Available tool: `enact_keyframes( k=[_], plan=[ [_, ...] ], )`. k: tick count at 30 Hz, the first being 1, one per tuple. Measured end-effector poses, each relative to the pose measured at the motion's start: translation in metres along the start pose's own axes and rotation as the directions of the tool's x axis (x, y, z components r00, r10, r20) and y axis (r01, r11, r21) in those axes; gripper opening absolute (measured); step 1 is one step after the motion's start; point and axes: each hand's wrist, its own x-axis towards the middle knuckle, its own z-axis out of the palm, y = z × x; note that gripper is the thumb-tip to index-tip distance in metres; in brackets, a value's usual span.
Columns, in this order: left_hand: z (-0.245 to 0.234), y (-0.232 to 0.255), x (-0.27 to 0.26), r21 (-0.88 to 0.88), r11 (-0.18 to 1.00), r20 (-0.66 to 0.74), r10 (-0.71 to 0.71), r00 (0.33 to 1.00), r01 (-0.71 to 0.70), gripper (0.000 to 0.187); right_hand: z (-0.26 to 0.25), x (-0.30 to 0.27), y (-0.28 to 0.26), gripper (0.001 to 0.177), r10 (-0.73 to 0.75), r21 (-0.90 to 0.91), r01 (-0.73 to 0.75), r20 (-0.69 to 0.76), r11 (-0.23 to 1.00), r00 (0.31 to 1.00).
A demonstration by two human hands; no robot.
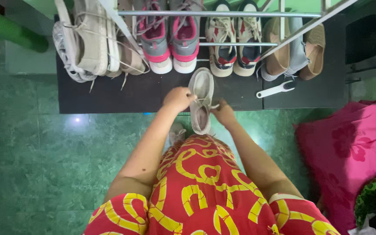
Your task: The person cleans shoes by hand using a brush, picking up a grey sneaker and a white loafer from a rack, tying their laces, brushing their soles and sides, and returning them to the shelf.
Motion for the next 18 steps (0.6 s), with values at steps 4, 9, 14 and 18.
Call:
enact_keyframes(
  k=[4,9,14,18],
  plan=[
    [-0.049,0.023,-0.016,0.138,0.985,-0.152,0.125,0.981,-0.104,0.033,-0.042,-0.004,-0.062,0.055,-0.074,0.115,0.078,-0.036,0.99,0.997],
    [-0.06,0.052,-0.011,0.083,0.99,-0.127,0.12,0.985,-0.11,0.035,-0.072,-0.01,-0.131,0.05,-0.199,0.198,0.175,0.108,0.964,0.974],
    [-0.047,0.064,0.004,-0.412,0.809,-0.269,0.332,0.904,-0.42,0.029,-0.077,0.011,-0.144,0.031,-0.282,0.339,0.237,0.089,0.91,0.955],
    [-0.025,0.041,0.012,-0.089,0.712,-0.652,0.487,0.582,-0.696,0.027,-0.097,0.021,-0.146,0.024,-0.199,0.375,0.174,0.029,0.91,0.98]
  ],
)
